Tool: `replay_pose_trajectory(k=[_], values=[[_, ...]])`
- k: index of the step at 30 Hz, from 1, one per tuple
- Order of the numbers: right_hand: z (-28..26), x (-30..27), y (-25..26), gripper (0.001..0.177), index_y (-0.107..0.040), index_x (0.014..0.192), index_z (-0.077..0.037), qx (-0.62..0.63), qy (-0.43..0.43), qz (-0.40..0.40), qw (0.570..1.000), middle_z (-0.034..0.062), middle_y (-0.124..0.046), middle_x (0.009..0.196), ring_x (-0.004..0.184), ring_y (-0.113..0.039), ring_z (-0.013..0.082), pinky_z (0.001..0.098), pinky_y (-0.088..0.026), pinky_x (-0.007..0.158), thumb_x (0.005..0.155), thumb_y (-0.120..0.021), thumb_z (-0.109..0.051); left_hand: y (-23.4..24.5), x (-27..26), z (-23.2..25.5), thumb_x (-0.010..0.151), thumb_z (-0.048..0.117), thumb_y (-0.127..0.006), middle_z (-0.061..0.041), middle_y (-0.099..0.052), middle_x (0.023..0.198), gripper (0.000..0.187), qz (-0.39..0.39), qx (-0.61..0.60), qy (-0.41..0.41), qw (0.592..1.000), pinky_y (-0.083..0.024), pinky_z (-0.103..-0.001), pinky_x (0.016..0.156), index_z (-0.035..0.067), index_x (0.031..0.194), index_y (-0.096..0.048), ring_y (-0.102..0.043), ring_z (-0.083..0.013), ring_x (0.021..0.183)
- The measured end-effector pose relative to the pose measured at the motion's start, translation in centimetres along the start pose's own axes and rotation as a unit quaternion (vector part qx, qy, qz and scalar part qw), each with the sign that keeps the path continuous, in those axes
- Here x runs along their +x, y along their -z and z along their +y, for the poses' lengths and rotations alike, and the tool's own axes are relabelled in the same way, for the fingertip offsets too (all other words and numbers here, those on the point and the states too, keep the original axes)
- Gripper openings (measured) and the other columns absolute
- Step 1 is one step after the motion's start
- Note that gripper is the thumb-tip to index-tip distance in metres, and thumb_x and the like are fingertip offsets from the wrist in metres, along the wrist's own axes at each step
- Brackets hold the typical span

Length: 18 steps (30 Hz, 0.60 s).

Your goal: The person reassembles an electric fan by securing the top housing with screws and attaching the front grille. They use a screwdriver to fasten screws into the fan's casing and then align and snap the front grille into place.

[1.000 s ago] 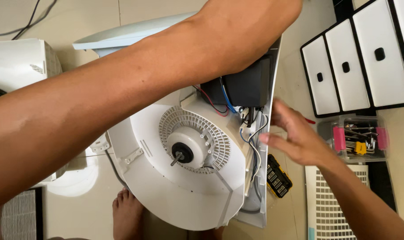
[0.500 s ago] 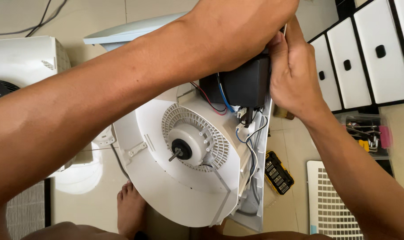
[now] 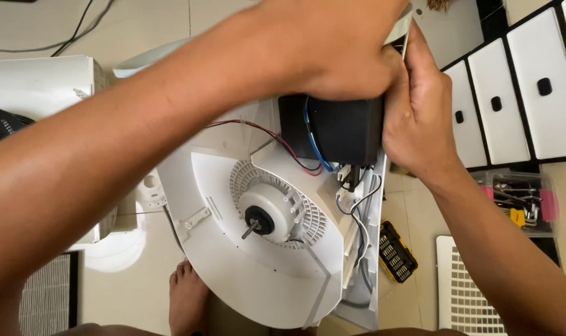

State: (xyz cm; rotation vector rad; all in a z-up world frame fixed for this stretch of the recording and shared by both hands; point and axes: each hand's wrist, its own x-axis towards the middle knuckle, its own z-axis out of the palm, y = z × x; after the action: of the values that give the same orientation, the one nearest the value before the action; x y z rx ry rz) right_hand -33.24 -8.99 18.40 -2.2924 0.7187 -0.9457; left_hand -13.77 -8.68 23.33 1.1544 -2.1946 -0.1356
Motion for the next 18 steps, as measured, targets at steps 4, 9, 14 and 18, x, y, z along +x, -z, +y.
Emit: replay_pose_trajectory(k=[4, 9, 14, 18], values=[[-0.4, -0.9, 0.7, 0.04, -0.037, 0.157, 0.003, 0.01, 0.002, -0.003, 1.0, 0.0143, -0.066, 0.134, 0.125, -0.062, 0.0142, 0.0272, -0.048, 0.112, 0.12, -0.039, -0.011, 2.3, 1.3, -1.0, 0.077, 0.052, -0.074, -0.005, -0.075, 0.079, 0.049, -0.263, -0.159, 0.117, 0.944, -0.055, -0.035, 0.057, 0.009, 0.101, -0.08, -0.07, -0.0174, 0.061], [-0.3, -1.2, 0.7, 0.026, -0.049, 0.144, 0.001, -0.04, -0.013, 0.007, 0.999, 0.0078, -0.063, 0.118, 0.102, -0.055, 0.011, 0.0255, -0.045, 0.092, 0.124, -0.041, -0.014, 1.0, 0.5, -2.3, 0.086, 0.053, -0.069, 0.002, -0.073, 0.083, 0.046, -0.204, -0.325, 0.002, 0.924, -0.058, -0.026, 0.059, 0.012, 0.105, -0.073, -0.071, -0.0086, 0.068], [0.0, -1.8, 0.4, 0.028, -0.049, 0.142, 0.002, -0.024, -0.031, 0.008, 0.999, 0.0003, -0.056, 0.095, 0.083, -0.047, 0.006, 0.0233, -0.041, 0.076, 0.123, -0.041, -0.016, 0.0, -1.7, -2.6, 0.089, 0.055, -0.066, 0.002, -0.072, 0.081, 0.045, -0.172, -0.291, 0.02, 0.941, -0.057, -0.026, 0.059, 0.012, 0.103, -0.072, -0.071, -0.0078, 0.068], [-0.3, -2.0, 0.2, 0.028, -0.054, 0.138, 0.003, -0.025, -0.095, 0.001, 0.995, 0.0, -0.051, 0.085, 0.073, -0.039, 0.0063, 0.0242, -0.034, 0.065, 0.126, -0.046, -0.022, 0.5, -3.5, -2.1, 0.091, 0.056, -0.064, 0.002, -0.072, 0.08, 0.046, -0.145, -0.277, 0.016, 0.95, -0.057, -0.025, 0.059, 0.012, 0.102, -0.072, -0.07, -0.0072, 0.067]])
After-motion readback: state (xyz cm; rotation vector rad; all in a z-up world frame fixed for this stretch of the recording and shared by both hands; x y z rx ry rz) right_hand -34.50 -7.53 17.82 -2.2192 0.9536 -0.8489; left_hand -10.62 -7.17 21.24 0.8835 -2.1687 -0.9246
